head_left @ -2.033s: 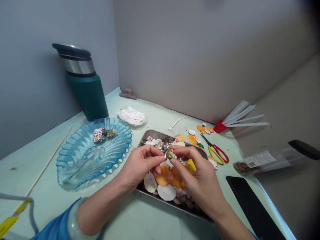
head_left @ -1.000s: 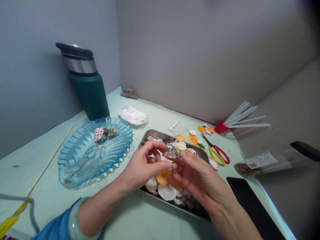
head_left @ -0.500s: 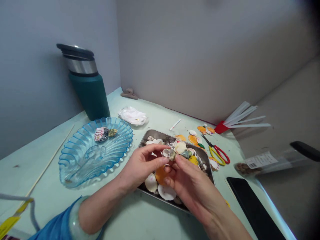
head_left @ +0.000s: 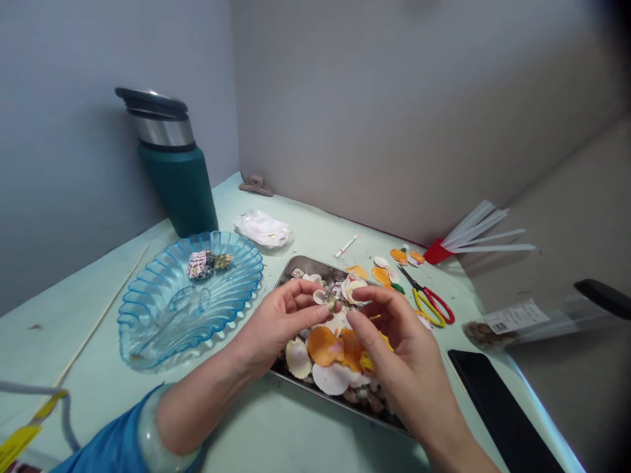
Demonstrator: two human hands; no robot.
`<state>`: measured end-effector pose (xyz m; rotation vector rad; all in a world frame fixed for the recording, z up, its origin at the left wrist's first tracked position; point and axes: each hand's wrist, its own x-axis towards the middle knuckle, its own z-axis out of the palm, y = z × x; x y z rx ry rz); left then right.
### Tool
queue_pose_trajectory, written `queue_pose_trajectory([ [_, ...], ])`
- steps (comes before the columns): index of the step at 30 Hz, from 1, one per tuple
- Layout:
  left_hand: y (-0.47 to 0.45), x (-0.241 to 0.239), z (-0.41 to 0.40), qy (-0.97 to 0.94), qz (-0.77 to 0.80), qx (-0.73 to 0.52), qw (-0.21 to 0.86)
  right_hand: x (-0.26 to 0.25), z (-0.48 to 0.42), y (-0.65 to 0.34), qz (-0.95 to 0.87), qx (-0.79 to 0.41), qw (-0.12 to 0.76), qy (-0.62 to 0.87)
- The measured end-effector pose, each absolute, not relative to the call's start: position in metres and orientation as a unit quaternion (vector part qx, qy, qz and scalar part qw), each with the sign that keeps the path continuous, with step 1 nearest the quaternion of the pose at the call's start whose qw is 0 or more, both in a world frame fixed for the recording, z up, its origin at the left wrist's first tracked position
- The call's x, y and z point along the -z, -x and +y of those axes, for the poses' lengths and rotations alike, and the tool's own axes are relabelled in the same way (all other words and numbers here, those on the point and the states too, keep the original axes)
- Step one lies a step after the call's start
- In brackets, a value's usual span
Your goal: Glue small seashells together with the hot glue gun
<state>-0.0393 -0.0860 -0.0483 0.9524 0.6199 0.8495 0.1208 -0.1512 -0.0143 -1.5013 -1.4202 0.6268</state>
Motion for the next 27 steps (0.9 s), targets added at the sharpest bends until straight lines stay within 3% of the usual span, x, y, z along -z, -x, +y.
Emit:
queue_pose_trajectory([
  [6, 0.0375, 0.0485, -0.0864, -0.464, 0.293, -0.387, 0.741, 0.0157, -0.1493, -0.1214, -0.669, -0.151, 0.437, 0.582],
  [27, 0.0366, 0.0421, -0.0886, -0.450, 0.294, -0.377, 0.754, 0.0169, -0.1470, -0.1275, -0.719, -0.109, 0.399, 0.559],
])
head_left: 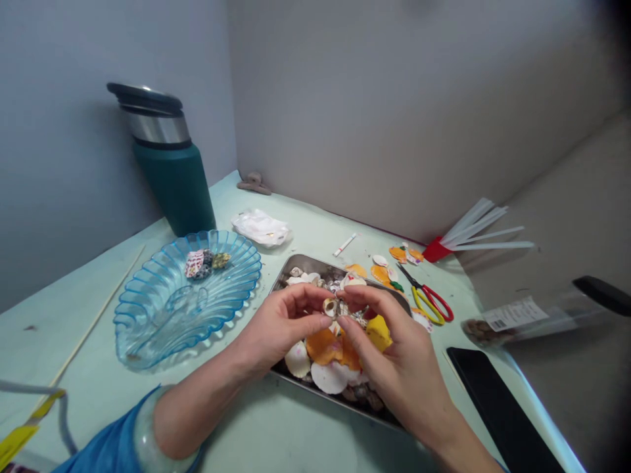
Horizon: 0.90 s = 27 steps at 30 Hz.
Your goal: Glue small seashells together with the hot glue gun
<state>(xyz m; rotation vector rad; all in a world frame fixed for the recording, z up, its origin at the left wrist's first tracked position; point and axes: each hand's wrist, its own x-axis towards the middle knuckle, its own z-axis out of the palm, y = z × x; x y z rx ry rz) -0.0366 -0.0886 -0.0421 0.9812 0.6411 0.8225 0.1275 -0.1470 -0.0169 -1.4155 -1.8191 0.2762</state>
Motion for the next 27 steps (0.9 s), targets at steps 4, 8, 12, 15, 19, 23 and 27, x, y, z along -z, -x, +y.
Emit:
queue_pose_trajectory([
  [4, 0.036, 0.040, -0.088, -0.447, 0.298, -0.373, 0.757, 0.016, -0.146, -0.133, -0.755, -0.059, 0.378, 0.533],
  [8, 0.036, 0.041, -0.088, -0.453, 0.311, -0.371, 0.749, 0.015, -0.145, -0.136, -0.776, -0.015, 0.356, 0.520],
  [12, 0.034, 0.042, -0.089, -0.464, 0.321, -0.377, 0.734, 0.013, -0.146, -0.136, -0.798, 0.048, 0.326, 0.505],
  [15, 0.033, 0.041, -0.089, -0.471, 0.329, -0.379, 0.725, 0.011, -0.146, -0.136, -0.805, 0.080, 0.305, 0.503],
  [19, 0.033, 0.040, -0.090, -0.475, 0.336, -0.374, 0.722, 0.008, -0.145, -0.137, -0.814, 0.096, 0.293, 0.493],
  [23, 0.033, 0.040, -0.090, -0.475, 0.334, -0.367, 0.727, 0.005, -0.144, -0.141, -0.828, 0.091, 0.281, 0.477],
  [27, 0.033, 0.040, -0.090, -0.479, 0.333, -0.361, 0.727, 0.003, -0.144, -0.145, -0.839, 0.089, 0.264, 0.468],
])
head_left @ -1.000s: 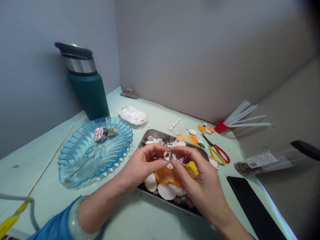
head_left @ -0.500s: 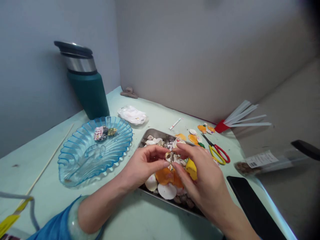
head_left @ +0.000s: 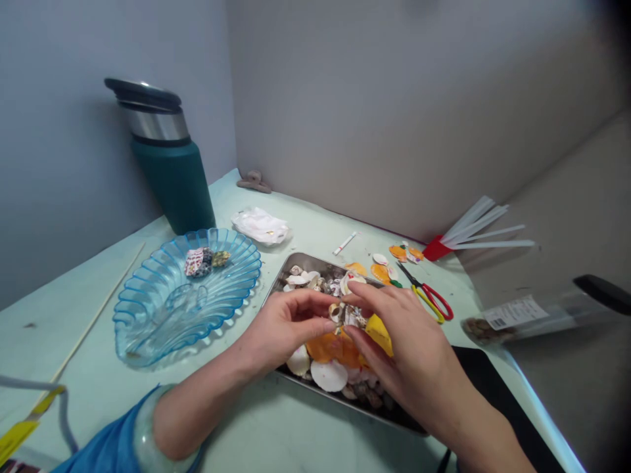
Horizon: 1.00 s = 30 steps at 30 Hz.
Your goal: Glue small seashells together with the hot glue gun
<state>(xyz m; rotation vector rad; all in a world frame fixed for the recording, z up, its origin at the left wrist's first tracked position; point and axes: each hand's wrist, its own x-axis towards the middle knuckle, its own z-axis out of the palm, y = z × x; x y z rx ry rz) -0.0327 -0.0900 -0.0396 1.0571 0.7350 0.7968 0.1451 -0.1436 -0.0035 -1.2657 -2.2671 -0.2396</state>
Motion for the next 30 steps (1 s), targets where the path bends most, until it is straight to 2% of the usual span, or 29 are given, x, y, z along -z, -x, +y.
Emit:
queue_pose_trajectory([
  [6, 0.0332, 0.0445, -0.0890, -0.509, 0.338, -0.358, 0.706, 0.0016, -0.1439, -0.1432, -0.843, 0.110, 0.246, 0.466],
  [14, 0.0330, 0.0423, -0.0903, -0.601, 0.371, -0.360, 0.610, 0.0016, -0.1461, -0.1394, -0.840, 0.128, 0.234, 0.473],
  [24, 0.0318, 0.0446, -0.0908, -0.601, 0.376, -0.343, 0.616, 0.0077, -0.1468, -0.1402, -0.843, 0.163, 0.180, 0.480],
  [30, 0.0309, 0.0429, -0.0903, -0.605, 0.387, -0.342, 0.605, 0.0088, -0.1464, -0.1390, -0.843, 0.170, 0.178, 0.479],
])
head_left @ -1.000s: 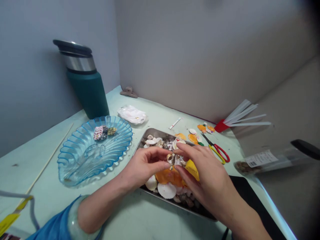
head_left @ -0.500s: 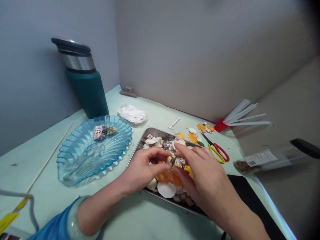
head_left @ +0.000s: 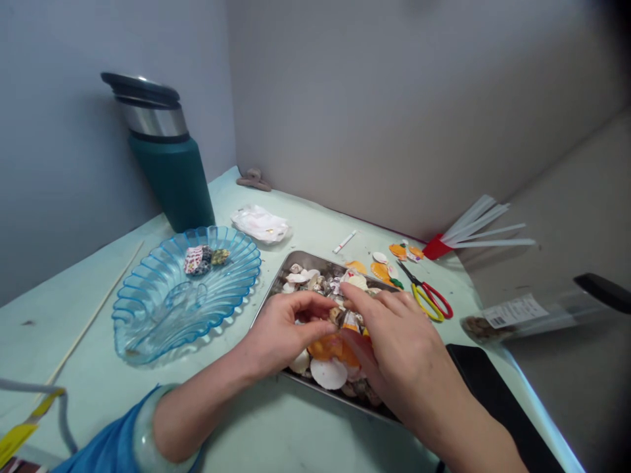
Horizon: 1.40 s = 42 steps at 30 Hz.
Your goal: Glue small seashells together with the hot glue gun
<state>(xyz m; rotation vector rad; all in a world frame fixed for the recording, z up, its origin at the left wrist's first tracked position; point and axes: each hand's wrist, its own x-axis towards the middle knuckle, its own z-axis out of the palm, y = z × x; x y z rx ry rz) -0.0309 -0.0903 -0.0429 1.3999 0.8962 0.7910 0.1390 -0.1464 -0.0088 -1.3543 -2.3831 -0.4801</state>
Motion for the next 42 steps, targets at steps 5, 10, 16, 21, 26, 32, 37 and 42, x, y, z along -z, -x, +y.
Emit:
queue_pose_trajectory([
  [5, 0.031, 0.043, -0.091, -0.599, 0.396, -0.336, 0.610, 0.007, -0.147, -0.138, -0.840, 0.165, 0.186, 0.483],
  [10, 0.032, 0.043, -0.091, -0.604, 0.401, -0.327, 0.606, 0.008, -0.147, -0.137, -0.835, 0.143, 0.222, 0.483],
  [16, 0.033, 0.046, -0.089, -0.560, 0.383, -0.327, 0.657, 0.004, -0.146, -0.137, -0.825, 0.130, 0.241, 0.495],
  [21, 0.035, 0.047, -0.088, -0.495, 0.353, -0.331, 0.722, 0.001, -0.146, -0.143, -0.827, 0.106, 0.239, 0.497],
  [26, 0.036, 0.046, -0.087, -0.475, 0.324, -0.321, 0.753, 0.001, -0.147, -0.148, -0.820, 0.070, 0.265, 0.503],
  [32, 0.036, 0.047, -0.087, -0.475, 0.318, -0.305, 0.762, 0.002, -0.144, -0.145, -0.809, 0.033, 0.298, 0.506],
  [37, 0.036, 0.049, -0.088, -0.459, 0.321, -0.297, 0.773, 0.006, -0.143, -0.143, -0.805, 0.011, 0.300, 0.512],
  [42, 0.035, 0.047, -0.088, -0.452, 0.312, -0.297, 0.781, 0.005, -0.144, -0.141, -0.796, -0.017, 0.298, 0.526],
])
